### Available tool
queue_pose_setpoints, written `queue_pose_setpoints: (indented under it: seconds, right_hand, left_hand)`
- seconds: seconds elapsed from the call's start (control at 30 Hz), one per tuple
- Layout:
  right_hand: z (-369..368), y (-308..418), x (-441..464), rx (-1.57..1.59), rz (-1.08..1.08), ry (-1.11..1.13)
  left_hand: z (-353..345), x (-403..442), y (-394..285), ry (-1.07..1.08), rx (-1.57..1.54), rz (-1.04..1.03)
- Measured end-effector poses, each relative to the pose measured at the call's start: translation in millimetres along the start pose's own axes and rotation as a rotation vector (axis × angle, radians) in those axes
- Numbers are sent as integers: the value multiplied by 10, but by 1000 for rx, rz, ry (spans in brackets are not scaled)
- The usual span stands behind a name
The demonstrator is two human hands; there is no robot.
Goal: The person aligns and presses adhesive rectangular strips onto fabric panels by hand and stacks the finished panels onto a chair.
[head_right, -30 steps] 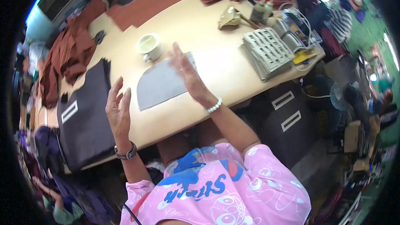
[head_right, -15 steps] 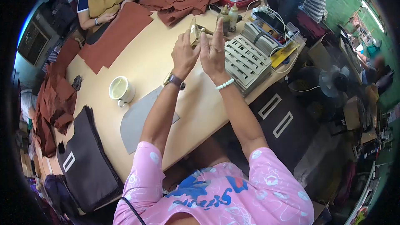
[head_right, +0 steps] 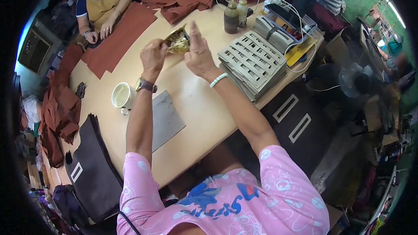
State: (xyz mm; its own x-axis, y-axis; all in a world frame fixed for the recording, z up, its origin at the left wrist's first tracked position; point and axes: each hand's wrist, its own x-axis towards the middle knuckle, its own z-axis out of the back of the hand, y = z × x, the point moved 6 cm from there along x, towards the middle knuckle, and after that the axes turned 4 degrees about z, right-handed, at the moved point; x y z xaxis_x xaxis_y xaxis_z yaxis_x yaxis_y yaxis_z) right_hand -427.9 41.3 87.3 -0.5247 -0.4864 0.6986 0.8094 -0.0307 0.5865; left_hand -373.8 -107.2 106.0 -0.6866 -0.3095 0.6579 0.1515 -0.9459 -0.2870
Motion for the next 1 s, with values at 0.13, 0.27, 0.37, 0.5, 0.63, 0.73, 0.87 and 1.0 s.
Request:
queue_pose_setpoints:
  seconds: [0.13, 0.27, 0.37, 0.5, 0.63, 0.73, 0.87, 1.0]
  right_hand:
    - [-454, 342, -24, -221, 108, 132]
    - [-875, 233, -113, -355, 99, 98]
    - [-965, 168, -235, -443, 142, 124]
    - [-858, 186, -326, -446, 199, 133]
    - [-753, 197, -384, -252, 117, 160]
    - [-650, 240, -467, -159, -17, 144]
    - [-676, 114, -201, -425, -184, 71]
    - [-975, -133, -139, -606, -189, 72]
  left_hand:
    - [211, -157, 264, 69, -39, 68]
    - [105, -180, 371, 147, -133, 124]
    - [61, -163, 372, 187, -202, 187]
    - [6, -145, 400, 173, -214, 198]
    - [-53, -114, 472, 186, -156, 182]
    - [-35, -75, 474, 224, -150, 206]
    - [-51, -127, 460, 211, -193, 228]
    - [-7, -120, 406, 199, -97, 239]
